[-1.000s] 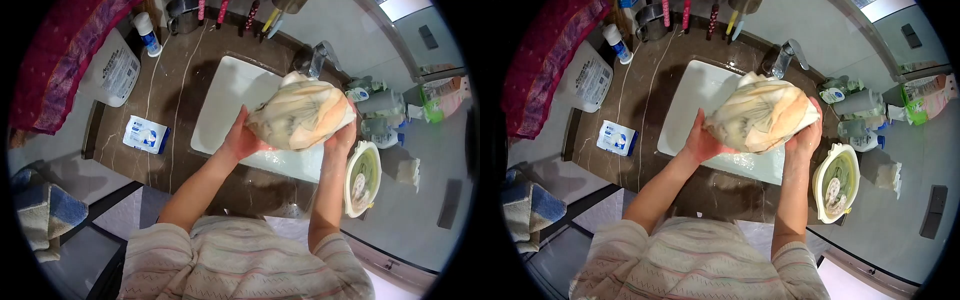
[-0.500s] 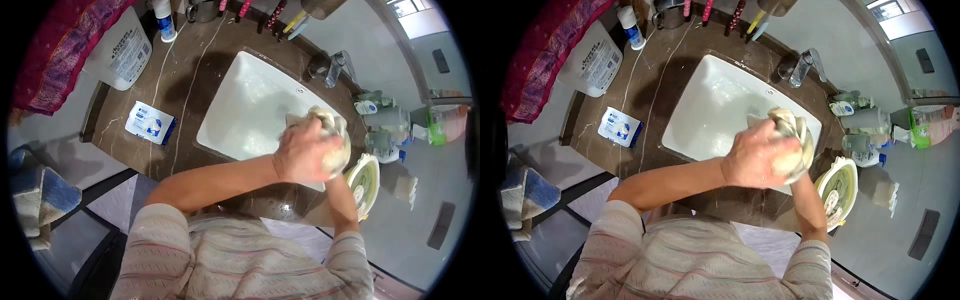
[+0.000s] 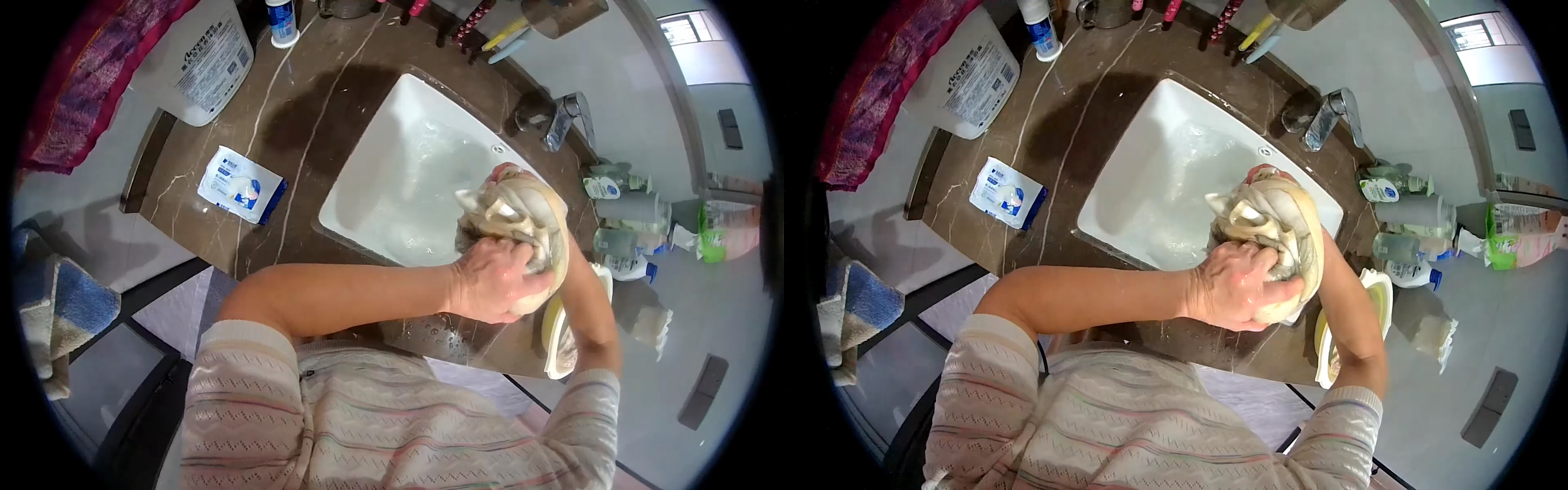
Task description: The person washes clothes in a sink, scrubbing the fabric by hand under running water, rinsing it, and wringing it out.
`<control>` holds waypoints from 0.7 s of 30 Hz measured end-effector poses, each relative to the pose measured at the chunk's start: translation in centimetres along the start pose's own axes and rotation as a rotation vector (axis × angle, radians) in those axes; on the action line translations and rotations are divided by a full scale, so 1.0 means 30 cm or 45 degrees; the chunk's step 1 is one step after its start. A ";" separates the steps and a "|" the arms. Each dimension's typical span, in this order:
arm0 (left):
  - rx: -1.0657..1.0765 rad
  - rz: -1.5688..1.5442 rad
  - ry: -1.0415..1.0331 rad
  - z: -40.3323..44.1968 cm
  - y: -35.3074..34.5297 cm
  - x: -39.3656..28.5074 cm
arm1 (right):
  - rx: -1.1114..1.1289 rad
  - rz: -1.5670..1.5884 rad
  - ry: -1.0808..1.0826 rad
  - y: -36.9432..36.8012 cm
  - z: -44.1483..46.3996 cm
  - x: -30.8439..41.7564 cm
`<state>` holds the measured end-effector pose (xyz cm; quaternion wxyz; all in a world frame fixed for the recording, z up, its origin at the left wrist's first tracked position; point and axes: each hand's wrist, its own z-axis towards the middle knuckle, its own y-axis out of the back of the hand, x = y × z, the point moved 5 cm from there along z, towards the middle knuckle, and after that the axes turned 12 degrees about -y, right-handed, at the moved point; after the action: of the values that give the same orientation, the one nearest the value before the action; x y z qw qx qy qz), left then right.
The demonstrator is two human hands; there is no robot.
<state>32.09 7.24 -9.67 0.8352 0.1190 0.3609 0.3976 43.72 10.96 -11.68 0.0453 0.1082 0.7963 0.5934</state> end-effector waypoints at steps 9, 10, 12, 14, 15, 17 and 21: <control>0.076 -0.051 0.114 -0.066 -0.016 0.044 | 0.227 1.835 -0.435 -0.234 -0.050 -0.138; 0.076 -0.039 0.137 -0.073 -0.012 0.051 | 0.167 1.786 -0.407 -0.237 -0.058 -0.136; 0.079 -0.013 0.182 -0.087 -0.005 0.061 | 0.100 1.764 -0.313 -0.234 -0.094 -0.117; 0.092 -0.079 0.301 -0.095 0.003 0.068 | 0.088 1.803 -0.357 -0.216 -0.132 -0.079; 0.081 -0.093 0.347 -0.100 0.006 0.070 | 0.021 1.626 -0.356 -0.212 -0.145 -0.066; 0.055 -0.136 0.472 -0.110 0.038 0.064 | 0.117 2.227 -0.385 -0.293 -0.153 -0.101; -0.060 -0.222 0.571 -0.170 0.038 0.065 | 0.196 2.842 -0.497 -0.382 -0.152 -0.109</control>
<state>28.69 9.00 -13.72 0.7679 -0.0233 0.5369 0.3487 44.61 2.84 -21.49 -0.3924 0.8504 0.2689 0.2247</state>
